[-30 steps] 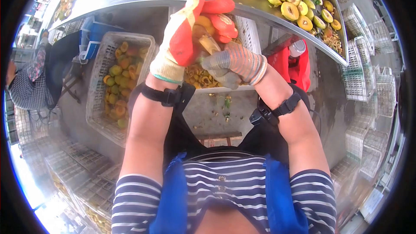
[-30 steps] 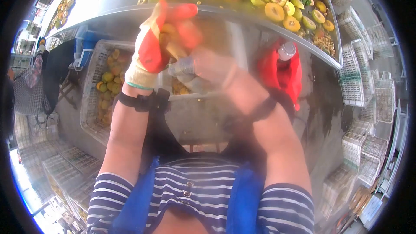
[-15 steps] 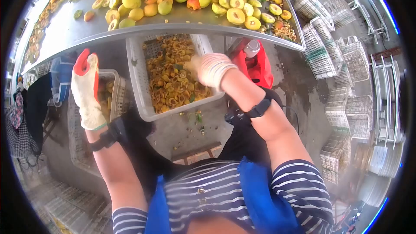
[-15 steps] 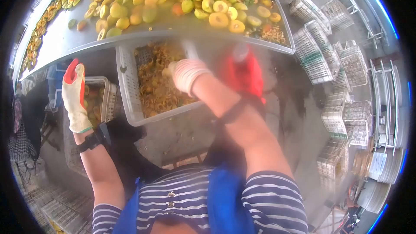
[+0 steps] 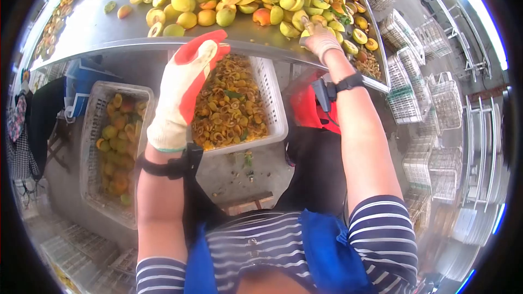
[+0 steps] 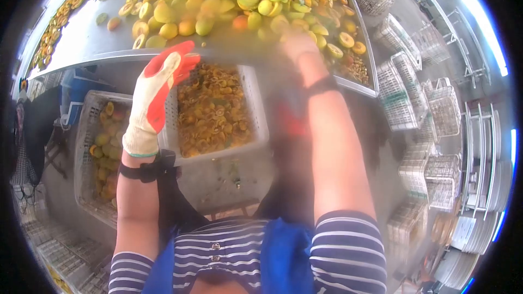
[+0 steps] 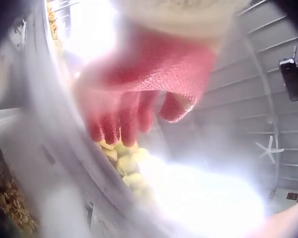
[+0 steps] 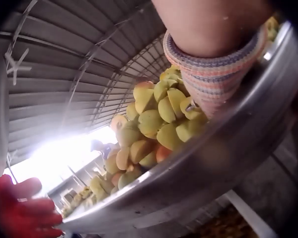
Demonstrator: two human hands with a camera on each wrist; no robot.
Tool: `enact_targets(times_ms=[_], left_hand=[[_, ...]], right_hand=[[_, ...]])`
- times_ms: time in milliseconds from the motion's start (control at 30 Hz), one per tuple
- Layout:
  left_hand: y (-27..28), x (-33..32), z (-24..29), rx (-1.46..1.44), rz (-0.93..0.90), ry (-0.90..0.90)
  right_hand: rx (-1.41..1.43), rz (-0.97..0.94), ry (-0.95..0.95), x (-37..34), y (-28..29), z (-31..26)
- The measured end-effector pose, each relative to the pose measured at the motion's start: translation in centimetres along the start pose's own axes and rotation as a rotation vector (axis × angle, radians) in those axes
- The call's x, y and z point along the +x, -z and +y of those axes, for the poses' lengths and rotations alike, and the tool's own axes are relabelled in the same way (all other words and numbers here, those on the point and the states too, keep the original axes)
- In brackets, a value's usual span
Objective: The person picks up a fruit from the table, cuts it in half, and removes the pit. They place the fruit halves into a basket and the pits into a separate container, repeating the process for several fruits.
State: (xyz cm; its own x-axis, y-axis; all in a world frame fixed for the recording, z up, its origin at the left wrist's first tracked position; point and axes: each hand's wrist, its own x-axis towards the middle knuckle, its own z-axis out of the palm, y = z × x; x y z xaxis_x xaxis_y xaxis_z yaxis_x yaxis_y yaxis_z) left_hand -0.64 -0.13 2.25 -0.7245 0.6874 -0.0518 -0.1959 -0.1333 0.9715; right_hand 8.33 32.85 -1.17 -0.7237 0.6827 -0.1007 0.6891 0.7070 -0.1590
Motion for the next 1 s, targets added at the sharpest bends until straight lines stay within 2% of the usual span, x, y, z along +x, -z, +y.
enact_targets(times_ms=[67,133,200,267,300,367,400,467,533,567,633,700,767,867,967,1000], left_hand=[[-0.7,0.2,-0.6,-0.107,-0.024,-0.064],[-1.7,0.3,-1.5,-0.257,-0.039,-0.163],[-3.3,0.4,-2.5,-0.127,0.000,-0.325],[-4.3,-0.2,-2.6,-0.073,0.001,-0.497],[-5.2,-1.2,-2.5,0.034,0.180,-0.509],[-3.4,-1.3,-2.7,-0.195,-0.019,-0.538],[-2.4,-1.1,-2.8,-0.282,-0.054,-0.429],[-0.4,-0.7,-3.1,-0.464,-0.095,-0.204],[-0.3,-0.8,-3.3,-0.919,-0.176,-0.032],[-0.2,-0.9,-3.2,-0.946,-0.183,-0.014],[0.0,-1.0,-2.7,-0.997,-0.202,0.030],[0.2,-1.0,-2.8,-0.967,-0.212,0.026],[0.4,-1.0,-3.0,-0.851,-0.211,-0.026],[0.6,-0.7,-3.1,-1.036,-0.178,0.154],[1.4,-0.4,-3.7,-1.025,-0.254,0.168],[1.3,-0.6,-3.7,-0.992,-0.215,0.196]], right_hand=[[0.223,0.033,-0.073,1.4,-0.8,1.4],[0.309,0.050,0.244,-1.9,1.6,-1.1],[0.481,0.069,0.453,-7.4,2.4,-5.5],[0.477,0.252,0.709,-10.2,-0.3,-9.1],[0.463,0.350,0.831,-11.5,-1.6,-11.0],[0.470,0.392,0.877,-13.4,-2.6,-12.0],[0.328,0.465,0.919,-14.0,-2.1,-11.8],[0.281,0.411,0.823,-15.7,-0.8,-12.8],[0.462,0.131,0.514,-19.1,1.1,-14.0],[0.305,0.251,0.658,-19.0,-0.3,-13.9],[0.181,0.297,0.661,-19.0,-1.6,-14.1],[0.119,0.242,0.614,-18.9,-2.0,-14.7],[0.163,0.274,0.646,-18.2,-2.8,-14.8],[0.105,0.247,0.653,-17.8,-3.5,-14.6],[0.099,0.168,0.620,-17.6,-4.4,-14.6],[0.113,0.140,0.604,-17.6,-4.7,-14.5]])
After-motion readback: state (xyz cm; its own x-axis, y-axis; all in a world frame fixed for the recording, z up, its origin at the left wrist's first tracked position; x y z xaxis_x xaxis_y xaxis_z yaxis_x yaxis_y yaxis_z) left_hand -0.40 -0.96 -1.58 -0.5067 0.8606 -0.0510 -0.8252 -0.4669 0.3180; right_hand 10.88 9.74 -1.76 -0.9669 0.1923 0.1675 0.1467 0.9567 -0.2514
